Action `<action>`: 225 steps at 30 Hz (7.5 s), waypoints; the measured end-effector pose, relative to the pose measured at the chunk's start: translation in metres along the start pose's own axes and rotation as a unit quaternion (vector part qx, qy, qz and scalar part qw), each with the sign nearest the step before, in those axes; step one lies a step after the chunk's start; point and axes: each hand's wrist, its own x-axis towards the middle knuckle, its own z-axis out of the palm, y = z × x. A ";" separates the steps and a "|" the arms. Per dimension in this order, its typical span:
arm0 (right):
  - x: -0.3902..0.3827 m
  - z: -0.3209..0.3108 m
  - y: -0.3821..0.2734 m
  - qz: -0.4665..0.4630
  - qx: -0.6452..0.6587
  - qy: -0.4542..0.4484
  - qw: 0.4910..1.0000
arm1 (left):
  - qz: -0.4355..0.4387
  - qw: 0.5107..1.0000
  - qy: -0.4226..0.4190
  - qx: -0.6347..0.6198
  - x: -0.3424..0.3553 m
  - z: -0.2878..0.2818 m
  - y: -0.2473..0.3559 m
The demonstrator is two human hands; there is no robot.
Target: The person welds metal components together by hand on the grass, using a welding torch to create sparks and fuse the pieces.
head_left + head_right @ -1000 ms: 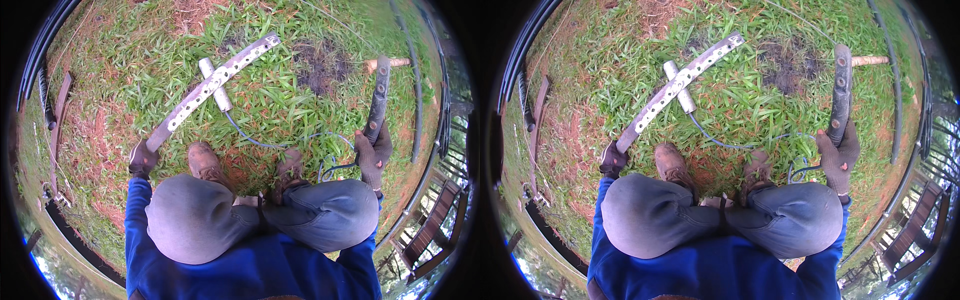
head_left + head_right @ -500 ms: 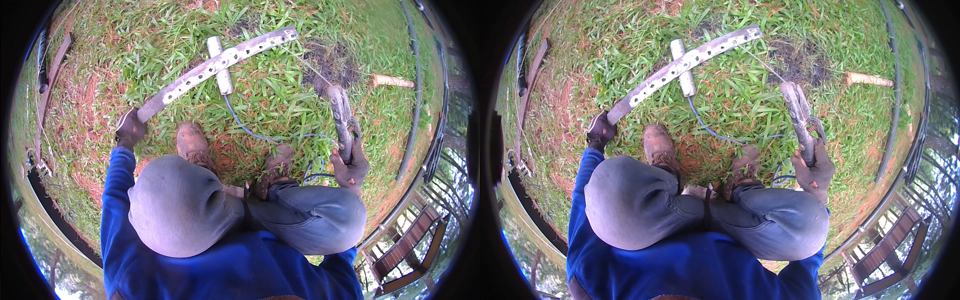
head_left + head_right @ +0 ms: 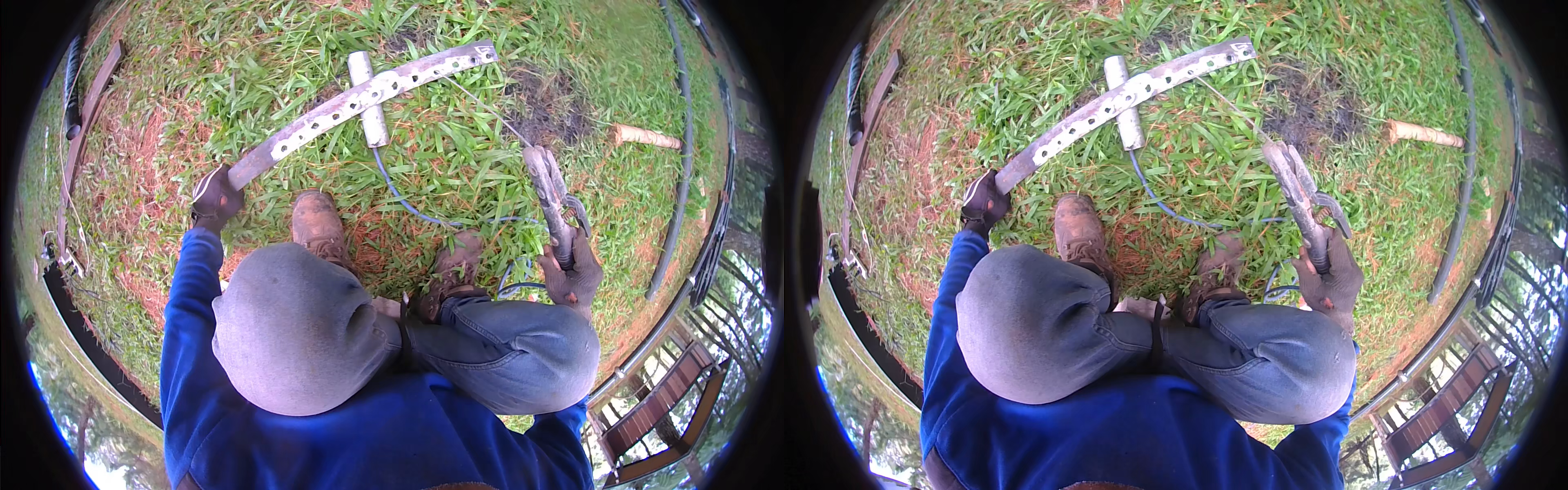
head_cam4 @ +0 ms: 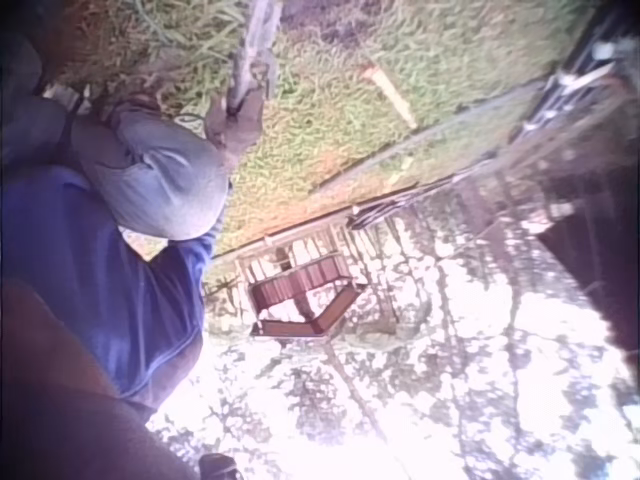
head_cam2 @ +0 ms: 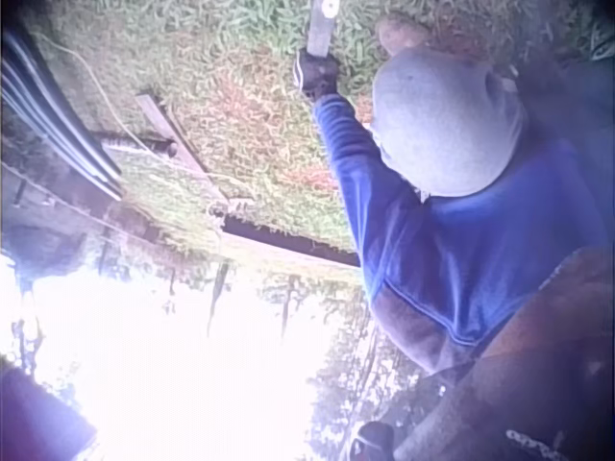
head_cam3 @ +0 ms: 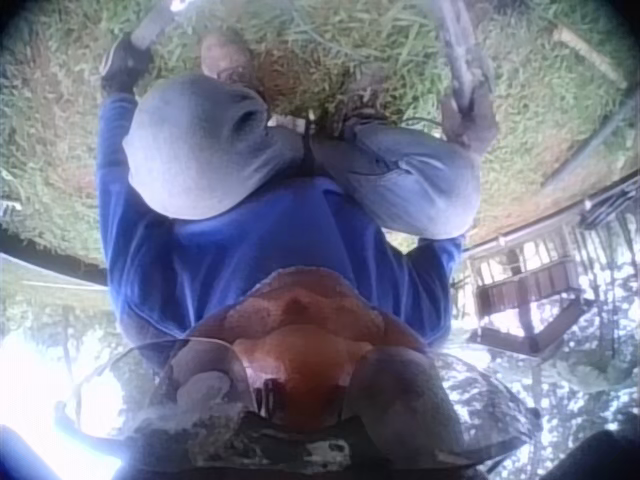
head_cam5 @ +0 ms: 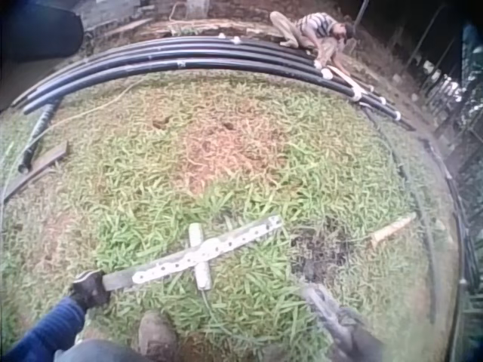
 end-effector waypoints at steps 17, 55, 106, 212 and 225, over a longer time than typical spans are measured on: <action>0.001 0.002 0.009 0.009 -0.007 0.015 1.000 | 0.002 1.000 -0.010 -0.017 -0.001 -0.017 0.019; 0.010 0.006 0.004 -0.025 -0.034 0.016 0.999 | -0.026 0.998 -0.054 -0.025 0.013 -0.006 0.011; 0.020 0.011 -0.010 0.029 -0.044 -0.004 0.999 | -0.041 0.997 -0.065 -0.007 0.009 -0.022 0.027; 0.013 0.007 0.002 0.040 0.223 0.206 0.952 | -0.035 0.997 -0.067 -0.030 0.016 -0.005 0.042; 0.011 0.002 -0.006 0.085 0.177 0.155 0.968 | -0.008 0.998 -0.052 -0.018 0.013 -0.012 0.057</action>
